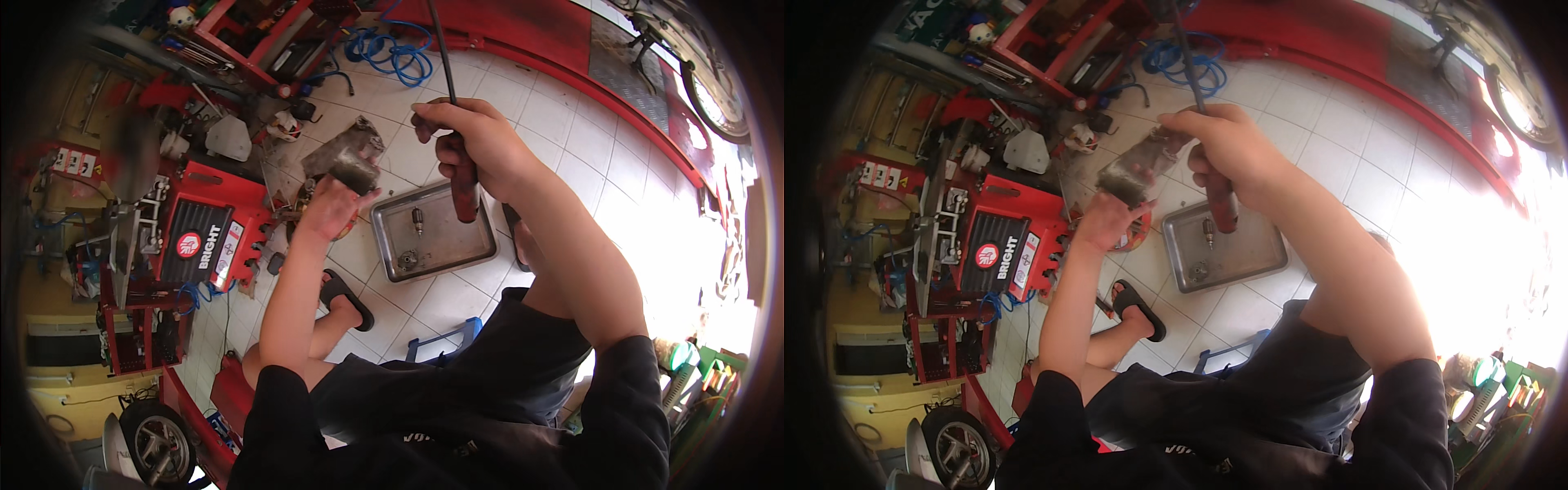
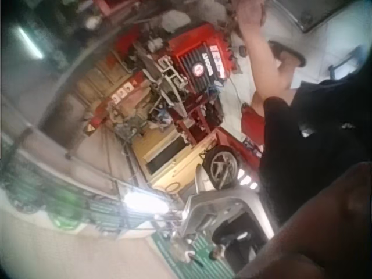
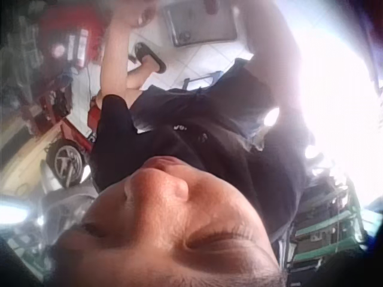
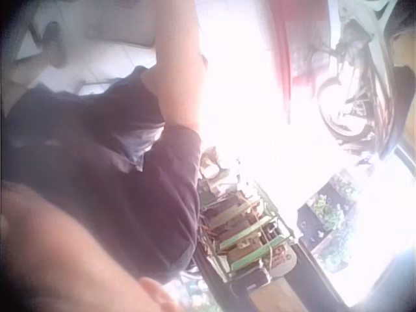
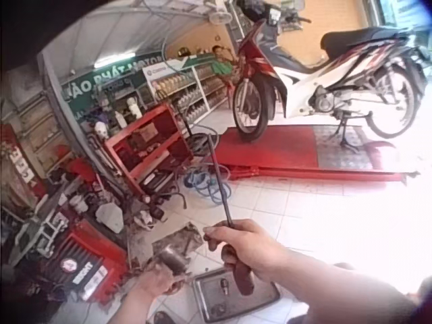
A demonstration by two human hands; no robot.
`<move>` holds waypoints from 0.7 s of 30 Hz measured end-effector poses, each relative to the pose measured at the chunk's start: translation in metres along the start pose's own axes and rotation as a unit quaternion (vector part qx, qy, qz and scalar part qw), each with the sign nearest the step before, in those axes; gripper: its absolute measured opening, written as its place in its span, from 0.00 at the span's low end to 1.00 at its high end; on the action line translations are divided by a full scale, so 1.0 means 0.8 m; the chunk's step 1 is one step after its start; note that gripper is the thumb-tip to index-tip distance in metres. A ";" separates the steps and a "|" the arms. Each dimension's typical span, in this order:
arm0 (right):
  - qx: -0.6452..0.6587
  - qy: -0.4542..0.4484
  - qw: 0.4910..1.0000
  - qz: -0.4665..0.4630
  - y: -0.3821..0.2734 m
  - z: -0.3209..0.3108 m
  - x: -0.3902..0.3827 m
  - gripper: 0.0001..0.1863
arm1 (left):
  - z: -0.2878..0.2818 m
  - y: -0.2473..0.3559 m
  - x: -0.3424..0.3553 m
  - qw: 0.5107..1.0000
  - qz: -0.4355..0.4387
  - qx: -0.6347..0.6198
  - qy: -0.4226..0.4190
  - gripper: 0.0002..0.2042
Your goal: The person sits in a workshop and uses a screwdriver to disassemble and clean a cylindrical mechanical part, likely a carburetor. They remove small components, place them in a metal tray, and scrape the interior of the part with the screwdriver.
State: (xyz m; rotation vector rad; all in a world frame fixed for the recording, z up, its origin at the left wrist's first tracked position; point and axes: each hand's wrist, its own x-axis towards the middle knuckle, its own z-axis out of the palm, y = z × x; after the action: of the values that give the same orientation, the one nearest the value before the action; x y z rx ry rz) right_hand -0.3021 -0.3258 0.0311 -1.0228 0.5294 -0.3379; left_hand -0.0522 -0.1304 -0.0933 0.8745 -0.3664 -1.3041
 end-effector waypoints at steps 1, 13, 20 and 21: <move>0.005 -0.022 0.999 -0.023 0.001 0.001 -0.002 0.16 | 0.012 -0.014 0.000 1.000 0.020 -0.008 -0.023 0.27; -0.011 -0.031 0.999 0.001 0.005 0.009 -0.007 0.13 | 0.081 -0.087 -0.089 0.897 0.196 0.388 0.077 0.23; -0.039 -0.036 0.998 -0.019 0.000 0.021 0.003 0.14 | 0.117 0.019 -0.118 0.842 0.308 0.441 0.039 0.24; -0.036 -0.048 0.998 -0.008 0.000 0.023 0.005 0.17 | 0.122 0.012 -0.115 0.869 0.296 0.395 0.018 0.23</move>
State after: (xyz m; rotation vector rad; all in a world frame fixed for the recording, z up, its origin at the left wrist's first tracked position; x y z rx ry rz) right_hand -0.2887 -0.3147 0.0379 -1.1083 0.4505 -0.2836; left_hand -0.1363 -0.0784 -0.0026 1.3216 -1.0953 -0.5295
